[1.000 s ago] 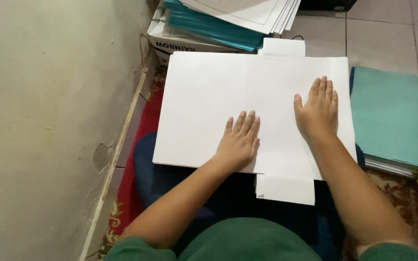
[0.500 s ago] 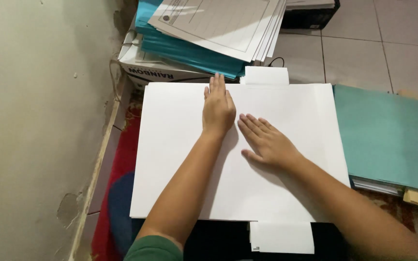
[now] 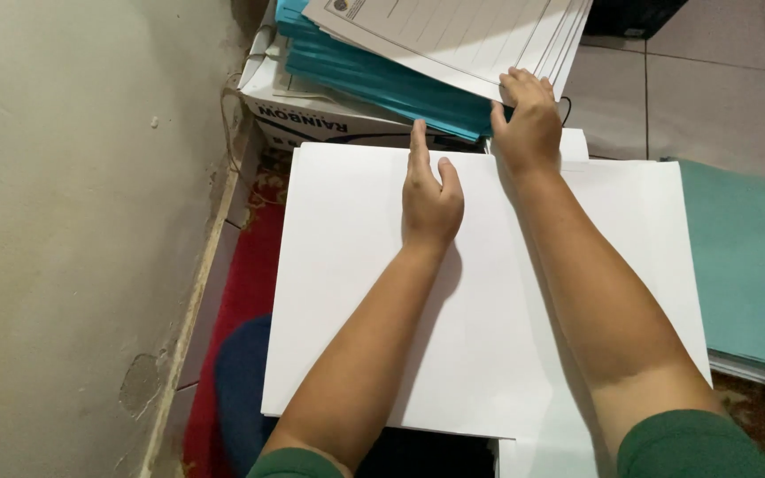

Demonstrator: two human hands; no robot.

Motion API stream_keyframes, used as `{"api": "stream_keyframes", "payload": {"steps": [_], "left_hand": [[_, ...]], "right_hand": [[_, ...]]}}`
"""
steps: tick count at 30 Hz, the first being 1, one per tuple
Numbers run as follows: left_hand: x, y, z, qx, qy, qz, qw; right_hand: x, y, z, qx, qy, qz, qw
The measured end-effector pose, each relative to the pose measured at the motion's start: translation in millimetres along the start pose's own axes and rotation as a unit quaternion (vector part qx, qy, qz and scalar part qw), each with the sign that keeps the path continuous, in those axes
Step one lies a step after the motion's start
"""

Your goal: The person inserts printed forms into white paper envelopes, folds the top flap, and smooths the surface. This process is repeated multiple times with identical forms and envelopes.

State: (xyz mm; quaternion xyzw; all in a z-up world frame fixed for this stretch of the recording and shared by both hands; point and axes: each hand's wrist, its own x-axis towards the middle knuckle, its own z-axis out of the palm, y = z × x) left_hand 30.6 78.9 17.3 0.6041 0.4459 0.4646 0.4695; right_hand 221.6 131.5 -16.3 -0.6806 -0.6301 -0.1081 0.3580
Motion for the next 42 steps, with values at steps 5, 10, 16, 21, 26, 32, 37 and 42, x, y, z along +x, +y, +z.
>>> {"api": "stream_keyframes", "payload": {"steps": [5,10,16,21,26,32,37,42], "left_hand": [[5,-11,2,-0.007,0.0,0.018,1.0],[4,-5,-2,-0.033,-0.021,-0.002,0.999],[8,-4,-5,-0.081,-0.022,-0.028,0.996],[8,-3,-3,-0.074,-0.031,-0.03,0.996],[10,-7,0,-0.073,-0.038,-0.016,0.996],[12,-7,0,-0.076,-0.044,-0.016,0.996],[11,-1,-2,-0.083,-0.058,-0.038,0.994],[12,-7,0,-0.05,-0.05,-0.018,0.997]], "right_hand": [[-1,0,-1,-0.013,0.056,-0.065,0.996],[-4,-19,-18,-0.019,0.144,-0.121,0.982],[-1,-19,-19,-0.005,0.181,-0.138,0.974],[-1,-9,-11,-0.001,0.083,-0.101,0.991],[-1,-14,-10,-0.017,0.021,-0.034,0.999],[0,-9,-3,-0.052,-0.01,0.013,0.999],[1,-13,-6,-0.071,-0.019,0.029,0.997],[2,-17,-11,-0.063,-0.045,0.074,0.994]]}}
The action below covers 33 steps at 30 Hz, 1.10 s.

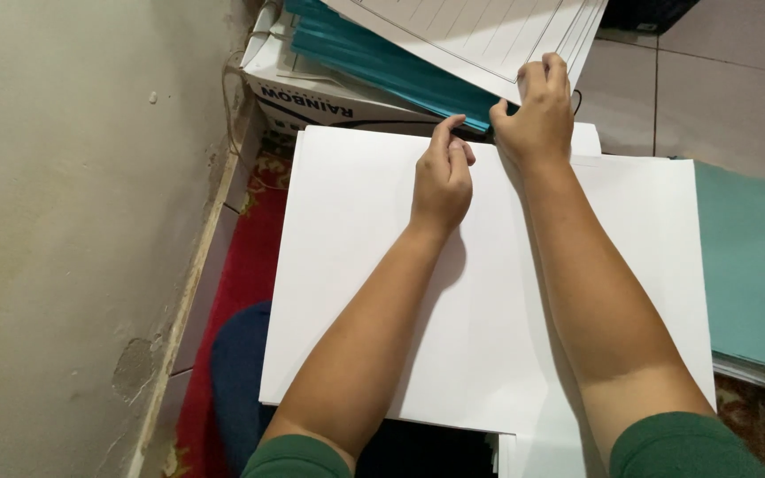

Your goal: The person inserts printed forms into white paper envelopes, folds the top flap, and smooths the surface. This process is repeated multiple times with identical forms and envelopes.

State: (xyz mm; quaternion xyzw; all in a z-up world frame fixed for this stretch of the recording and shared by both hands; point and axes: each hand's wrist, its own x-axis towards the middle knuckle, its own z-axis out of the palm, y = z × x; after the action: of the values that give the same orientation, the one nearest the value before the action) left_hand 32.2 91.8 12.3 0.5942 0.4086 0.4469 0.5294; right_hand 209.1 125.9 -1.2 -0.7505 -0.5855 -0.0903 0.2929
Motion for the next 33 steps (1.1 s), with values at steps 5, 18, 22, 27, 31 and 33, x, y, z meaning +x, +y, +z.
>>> {"api": "stream_keyframes", "payload": {"steps": [5,18,22,27,31,33], "left_hand": [[-1,3,-1,0.002,-0.002,-0.006,1.0],[-1,-6,3,0.029,-0.016,0.021,0.999],[1,-10,4,0.064,-0.024,0.027,0.997],[-2,-4,4,0.074,-0.032,0.034,0.996],[3,-2,3,0.078,-0.034,0.077,0.993],[-2,-1,3,0.081,-0.033,0.074,0.993]], "right_hand": [[2,-1,-5,0.032,-0.008,0.009,0.999],[10,7,-3,0.05,-0.068,0.05,0.995],[18,30,9,0.074,-0.112,0.044,0.99],[15,28,8,0.11,-0.058,0.04,0.991],[7,4,-9,0.016,0.125,-0.124,0.984],[-6,-14,-28,0.016,0.241,-0.255,0.936]]}}
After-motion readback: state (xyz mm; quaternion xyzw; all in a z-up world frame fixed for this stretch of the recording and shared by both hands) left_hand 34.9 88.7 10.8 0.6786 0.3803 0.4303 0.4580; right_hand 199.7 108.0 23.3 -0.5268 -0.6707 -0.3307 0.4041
